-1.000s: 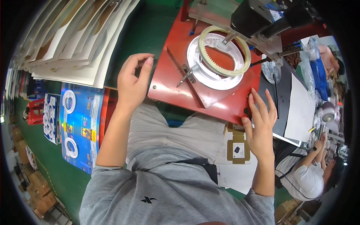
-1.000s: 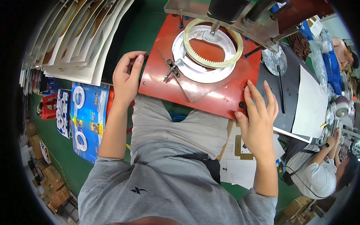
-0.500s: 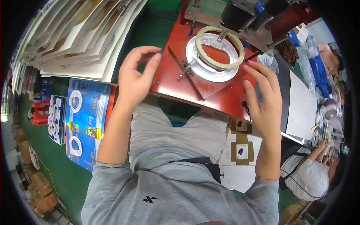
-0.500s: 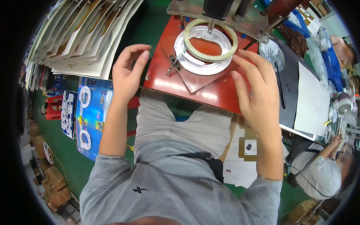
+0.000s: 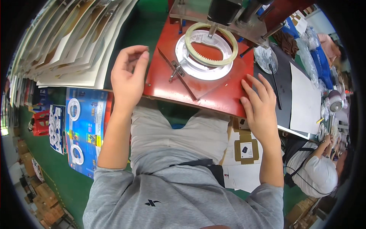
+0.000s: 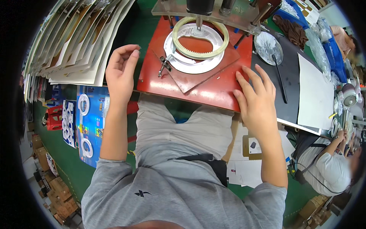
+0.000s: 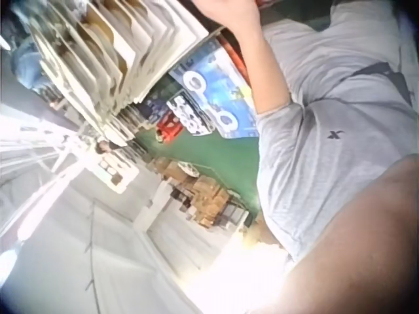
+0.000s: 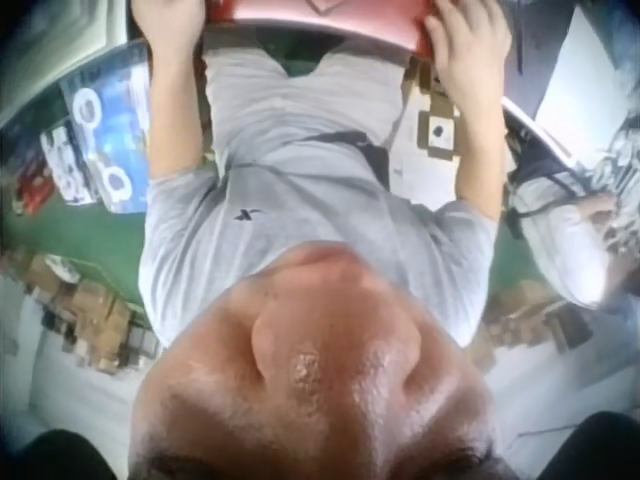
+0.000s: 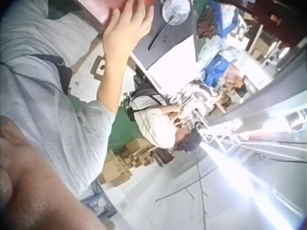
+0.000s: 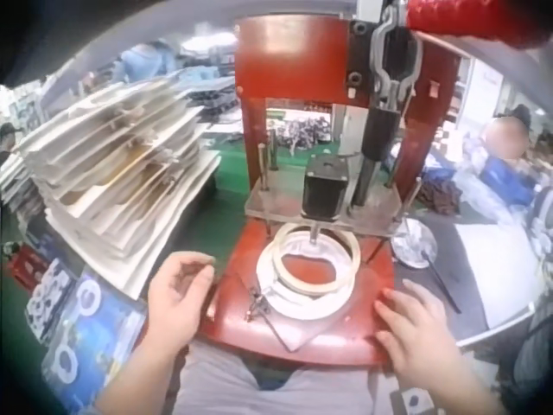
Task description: Apply adhesive to a circular component using a brush and place it into an assembly machine for pressing.
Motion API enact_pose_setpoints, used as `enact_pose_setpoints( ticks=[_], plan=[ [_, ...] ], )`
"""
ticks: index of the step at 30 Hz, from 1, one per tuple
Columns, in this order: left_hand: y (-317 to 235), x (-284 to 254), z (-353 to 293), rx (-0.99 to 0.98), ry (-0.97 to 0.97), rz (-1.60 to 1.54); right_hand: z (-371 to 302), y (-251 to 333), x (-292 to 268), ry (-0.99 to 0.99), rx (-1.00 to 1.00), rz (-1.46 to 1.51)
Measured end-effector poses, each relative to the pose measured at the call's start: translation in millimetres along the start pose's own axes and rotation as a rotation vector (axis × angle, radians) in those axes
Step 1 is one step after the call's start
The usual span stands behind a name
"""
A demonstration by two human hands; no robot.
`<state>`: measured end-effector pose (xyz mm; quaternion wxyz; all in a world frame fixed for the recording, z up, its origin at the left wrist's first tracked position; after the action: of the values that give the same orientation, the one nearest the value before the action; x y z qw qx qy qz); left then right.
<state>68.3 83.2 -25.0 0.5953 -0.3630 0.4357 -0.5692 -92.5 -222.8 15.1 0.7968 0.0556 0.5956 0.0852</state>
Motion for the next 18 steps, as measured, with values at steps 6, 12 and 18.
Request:
enact_pose_setpoints(
  ticks=[6,12,18],
  plan=[
    [47,-10,-11,-0.140,-0.067,-0.033,-4,10,-3,0.100,-0.023,-0.089],
    [51,-5,-15,-0.126,-0.071,-0.060,0,12,-5,0.124,-0.071,-0.133],
    [48,-13,-16,-0.126,-0.034,-0.050,10,7,-11,0.128,-0.058,-0.050]
  ],
)
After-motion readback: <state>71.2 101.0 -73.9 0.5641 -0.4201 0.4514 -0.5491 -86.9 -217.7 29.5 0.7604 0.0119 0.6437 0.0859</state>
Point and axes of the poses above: each hand's wrist, its own z-axis towards the middle knuckle, its own x-axis out of the palm, y = z × x, the point moved 7 cm from there along z, towards the middle knuckle, and after that the axes turned 2 degrees about x, right-handed, at the moved point
